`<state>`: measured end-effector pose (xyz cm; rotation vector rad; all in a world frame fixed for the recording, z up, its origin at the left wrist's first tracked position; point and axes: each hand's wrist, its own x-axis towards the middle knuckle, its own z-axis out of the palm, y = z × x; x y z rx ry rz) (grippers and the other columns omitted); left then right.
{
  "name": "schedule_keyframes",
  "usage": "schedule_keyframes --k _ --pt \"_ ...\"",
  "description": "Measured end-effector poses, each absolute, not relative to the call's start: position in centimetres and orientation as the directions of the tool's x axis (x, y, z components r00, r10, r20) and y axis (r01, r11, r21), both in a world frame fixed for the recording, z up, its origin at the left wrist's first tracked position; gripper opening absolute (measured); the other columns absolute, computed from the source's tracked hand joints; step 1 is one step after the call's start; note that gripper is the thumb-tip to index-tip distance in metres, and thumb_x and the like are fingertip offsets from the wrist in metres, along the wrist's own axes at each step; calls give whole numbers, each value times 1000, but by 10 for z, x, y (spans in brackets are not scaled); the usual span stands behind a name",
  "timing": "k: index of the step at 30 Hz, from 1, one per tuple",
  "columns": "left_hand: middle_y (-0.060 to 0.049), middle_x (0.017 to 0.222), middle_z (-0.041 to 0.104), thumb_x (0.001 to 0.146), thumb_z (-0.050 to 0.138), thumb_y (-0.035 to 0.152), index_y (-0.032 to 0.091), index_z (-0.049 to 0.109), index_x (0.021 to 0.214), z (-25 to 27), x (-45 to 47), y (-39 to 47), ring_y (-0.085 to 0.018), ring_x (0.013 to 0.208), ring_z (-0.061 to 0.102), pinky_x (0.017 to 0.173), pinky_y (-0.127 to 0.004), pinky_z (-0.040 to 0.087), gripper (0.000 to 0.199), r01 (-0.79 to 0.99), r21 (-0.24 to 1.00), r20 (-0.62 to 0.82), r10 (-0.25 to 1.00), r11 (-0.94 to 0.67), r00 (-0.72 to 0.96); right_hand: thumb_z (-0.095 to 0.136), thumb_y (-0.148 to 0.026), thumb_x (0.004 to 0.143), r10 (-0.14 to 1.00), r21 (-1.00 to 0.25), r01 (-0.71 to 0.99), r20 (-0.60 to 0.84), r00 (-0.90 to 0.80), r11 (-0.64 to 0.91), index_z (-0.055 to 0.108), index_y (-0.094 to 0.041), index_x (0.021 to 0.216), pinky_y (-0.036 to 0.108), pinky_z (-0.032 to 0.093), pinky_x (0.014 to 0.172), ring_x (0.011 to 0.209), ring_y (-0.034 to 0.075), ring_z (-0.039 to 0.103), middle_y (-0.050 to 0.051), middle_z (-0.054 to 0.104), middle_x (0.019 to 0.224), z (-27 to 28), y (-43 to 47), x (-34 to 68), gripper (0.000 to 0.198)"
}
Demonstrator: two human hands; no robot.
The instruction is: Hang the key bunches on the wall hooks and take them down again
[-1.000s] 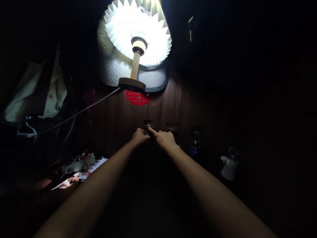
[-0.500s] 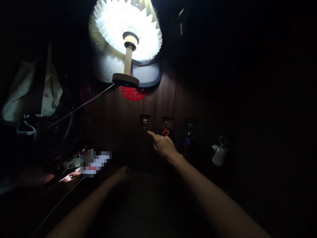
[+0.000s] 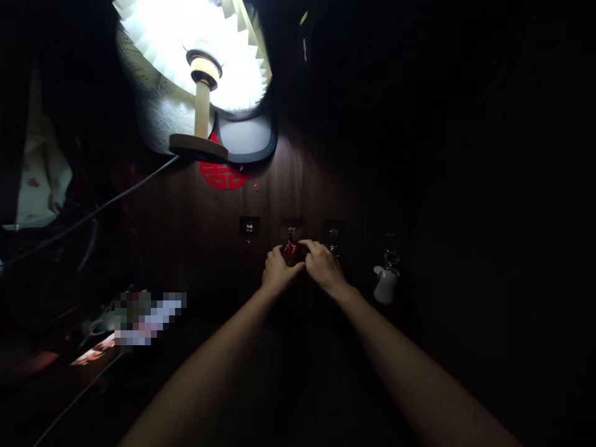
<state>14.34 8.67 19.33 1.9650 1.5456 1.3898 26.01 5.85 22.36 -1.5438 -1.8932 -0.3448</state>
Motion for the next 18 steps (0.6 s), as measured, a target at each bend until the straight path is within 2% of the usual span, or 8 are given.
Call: schedule_keyframes --k 2,5,8,12,15,18 --pt "-17 121 50 70 62 44 16 39 119 199 171 86 -30 115 48 88 -38 40 60 594 754 466 867 -282 -178 33 -9 83 796 -141 963 596 -102 228 42 -27 130 29 40 83 108 20 49 6 56 117 233 61 263 51" --pt "-16 116 53 76 55 40 17 41 115 197 189 87 -28 111 52 83 -36 42 47 563 804 395 879 -189 -268 35 -15 86 818 -22 973 545 -181 230 34 -34 135 31 40 81 106 22 49 6 53 117 242 64 268 53" --pt "-16 111 56 77 52 36 16 49 108 190 183 92 -27 105 55 80 -33 43 36 584 785 398 892 -208 -216 39 -19 87 826 71 974 519 -221 216 31 -35 136 32 37 84 108 23 47 6 51 118 244 68 271 53" --pt "-14 100 62 76 50 37 15 56 99 184 163 96 -26 94 59 75 -31 44 32 611 737 422 903 -290 -81 34 -14 88 840 99 977 499 -213 190 28 -36 137 34 33 88 110 22 45 6 52 119 242 69 271 55" --pt "-10 90 66 75 50 38 16 59 94 197 153 93 -23 83 61 69 -29 44 31 599 734 413 911 -321 -18 30 -14 89 837 117 975 500 -222 189 30 -34 137 36 32 88 108 22 46 6 55 117 245 66 268 52" --pt "-7 85 66 74 50 36 15 60 91 223 146 89 -20 79 61 67 -26 44 29 524 744 492 870 -414 -11 30 -15 89 847 125 975 482 -223 185 32 -32 136 35 34 86 106 22 48 7 57 115 251 63 265 50"
